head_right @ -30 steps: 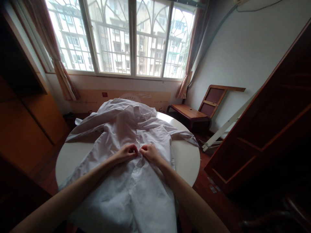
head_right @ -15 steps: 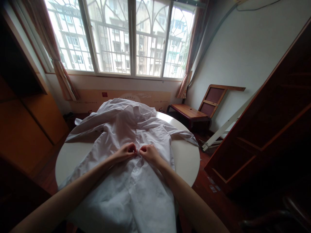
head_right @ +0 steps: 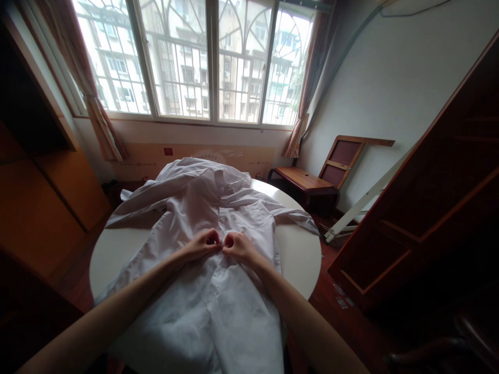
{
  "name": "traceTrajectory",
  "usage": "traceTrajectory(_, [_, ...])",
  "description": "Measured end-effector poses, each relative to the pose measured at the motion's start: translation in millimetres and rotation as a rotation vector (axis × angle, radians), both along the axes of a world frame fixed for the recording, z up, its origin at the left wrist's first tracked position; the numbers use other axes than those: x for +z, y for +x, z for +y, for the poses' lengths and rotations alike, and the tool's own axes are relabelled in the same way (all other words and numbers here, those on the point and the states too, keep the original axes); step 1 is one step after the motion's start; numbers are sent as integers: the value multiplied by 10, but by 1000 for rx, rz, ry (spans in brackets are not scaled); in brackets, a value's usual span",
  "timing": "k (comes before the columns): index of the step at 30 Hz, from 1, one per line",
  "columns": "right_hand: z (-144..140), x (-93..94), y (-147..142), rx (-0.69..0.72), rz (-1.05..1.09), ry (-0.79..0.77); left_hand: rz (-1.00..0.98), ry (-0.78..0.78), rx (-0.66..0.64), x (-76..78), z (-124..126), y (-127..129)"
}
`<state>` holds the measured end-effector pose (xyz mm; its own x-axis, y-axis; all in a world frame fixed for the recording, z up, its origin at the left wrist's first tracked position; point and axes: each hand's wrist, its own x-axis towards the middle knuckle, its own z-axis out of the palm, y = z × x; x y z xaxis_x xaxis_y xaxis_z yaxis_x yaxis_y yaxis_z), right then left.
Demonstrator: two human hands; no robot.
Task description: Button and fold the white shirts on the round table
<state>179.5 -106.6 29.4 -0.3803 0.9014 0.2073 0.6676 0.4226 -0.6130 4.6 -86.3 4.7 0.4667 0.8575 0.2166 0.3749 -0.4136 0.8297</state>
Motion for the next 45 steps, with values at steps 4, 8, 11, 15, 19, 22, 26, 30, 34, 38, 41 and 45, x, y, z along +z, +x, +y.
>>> traceTrajectory(4, [25, -39, 17, 25, 29, -21, -4, 5, -2, -20, 15, 3])
traceTrajectory(8, [35, -54, 27, 46, 85, -67, -5, 17, -8, -22, 13, 2])
traceTrajectory(11, [14, -23, 15, 39, 90, -51, 5, 31, -8, -24, 12, 0])
traceTrajectory(15, [-13, 19, -9, -23, 1, 27, 13, 37, -9, -30, 16, -4])
traceTrajectory(19, [9, -19, -24, -75, -17, 66, 2, 40, -10, -35, 21, -6])
traceTrajectory(22, [43, -83, -23, -99, -14, 66, 10, 46, -10, -37, 24, -5])
traceTrajectory(26, [71, -134, -6, -84, -20, 81, 13, 45, -8, -38, 25, -4])
traceTrajectory(30, [63, -108, 10, -82, -20, 67, 1, 47, -8, -33, 17, -3])
traceTrajectory(34, [45, -63, 11, -67, -26, 40, 8, 35, 5, -26, 9, 3])
traceTrajectory(38, [38, -48, 14, -43, -7, 24, 18, 33, 13, -21, 7, 8])
traceTrajectory(41, [43, -52, 18, -16, 22, 5, 21, 34, 18, -12, 2, 10])
traceTrajectory(45, [46, -51, 19, 1, 59, -16, 25, 45, 20, 13, -14, 10])
